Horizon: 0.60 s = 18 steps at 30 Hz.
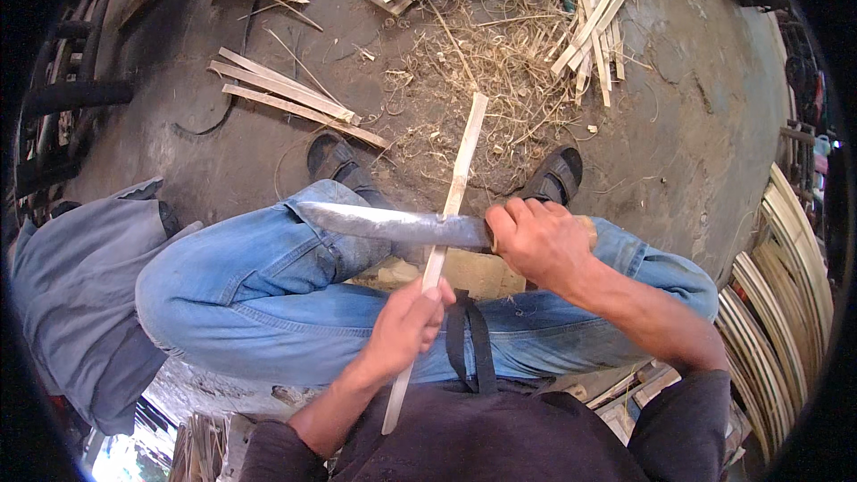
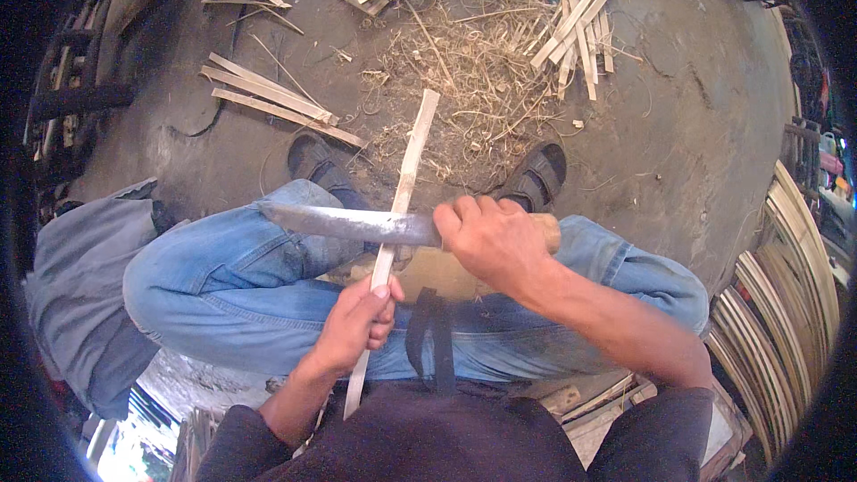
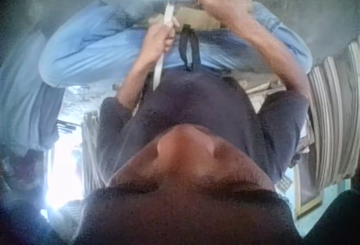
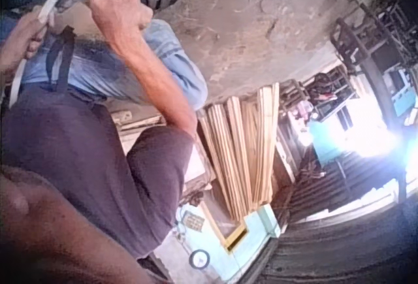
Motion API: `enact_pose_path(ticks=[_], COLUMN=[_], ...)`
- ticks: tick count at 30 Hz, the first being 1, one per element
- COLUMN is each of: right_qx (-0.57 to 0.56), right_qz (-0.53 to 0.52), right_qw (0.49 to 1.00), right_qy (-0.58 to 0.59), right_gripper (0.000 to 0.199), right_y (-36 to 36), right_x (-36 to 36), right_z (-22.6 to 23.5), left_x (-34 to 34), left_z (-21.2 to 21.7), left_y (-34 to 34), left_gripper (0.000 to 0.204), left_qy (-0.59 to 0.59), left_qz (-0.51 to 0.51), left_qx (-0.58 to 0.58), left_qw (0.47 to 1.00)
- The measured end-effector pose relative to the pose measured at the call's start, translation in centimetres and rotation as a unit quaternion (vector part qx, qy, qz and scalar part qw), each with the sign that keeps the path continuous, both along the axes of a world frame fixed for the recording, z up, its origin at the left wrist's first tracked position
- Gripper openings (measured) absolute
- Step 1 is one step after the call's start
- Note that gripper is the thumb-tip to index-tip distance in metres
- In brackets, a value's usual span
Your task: The person sits on the floor and uses a curved knife to shave thin strips of wood, repeatedly scraping along the length of each piece to thin and smooth it. The person occasionally inspects the wood by holding it up and turning it over before continuing to shave.
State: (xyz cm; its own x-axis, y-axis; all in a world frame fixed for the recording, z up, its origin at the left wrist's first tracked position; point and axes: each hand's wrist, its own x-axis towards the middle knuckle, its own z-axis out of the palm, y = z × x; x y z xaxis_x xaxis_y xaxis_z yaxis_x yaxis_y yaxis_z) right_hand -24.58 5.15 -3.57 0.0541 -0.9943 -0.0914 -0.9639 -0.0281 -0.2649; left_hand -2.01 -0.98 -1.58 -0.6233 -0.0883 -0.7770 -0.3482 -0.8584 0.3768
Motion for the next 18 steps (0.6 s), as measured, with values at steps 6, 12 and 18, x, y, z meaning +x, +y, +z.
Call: enact_pose_path(ticks=[6,12,18], right_qx=[0.092,0.108,0.166], right_qz=[-0.001,-0.004,0.018], right_qw=[0.993,0.994,0.985], right_qy=[0.069,0.000,-0.041], right_gripper=[0.014,0.014,0.016], right_y=[-0.1,-0.1,1.3], right_x=[-0.7,-0.9,-2.5], right_z=[0.2,1.1,1.9], left_x=[-0.4,-0.6,-0.1], left_z=[-0.3,-0.5,-0.4], left_y=[-0.8,-0.6,-0.1], left_gripper=[0.020,0.020,0.019], left_qy=[0.009,0.016,0.015], left_qz=[0.012,0.016,0.004], left_qx=[0.089,0.101,0.082], left_qw=[0.996,0.995,0.997])
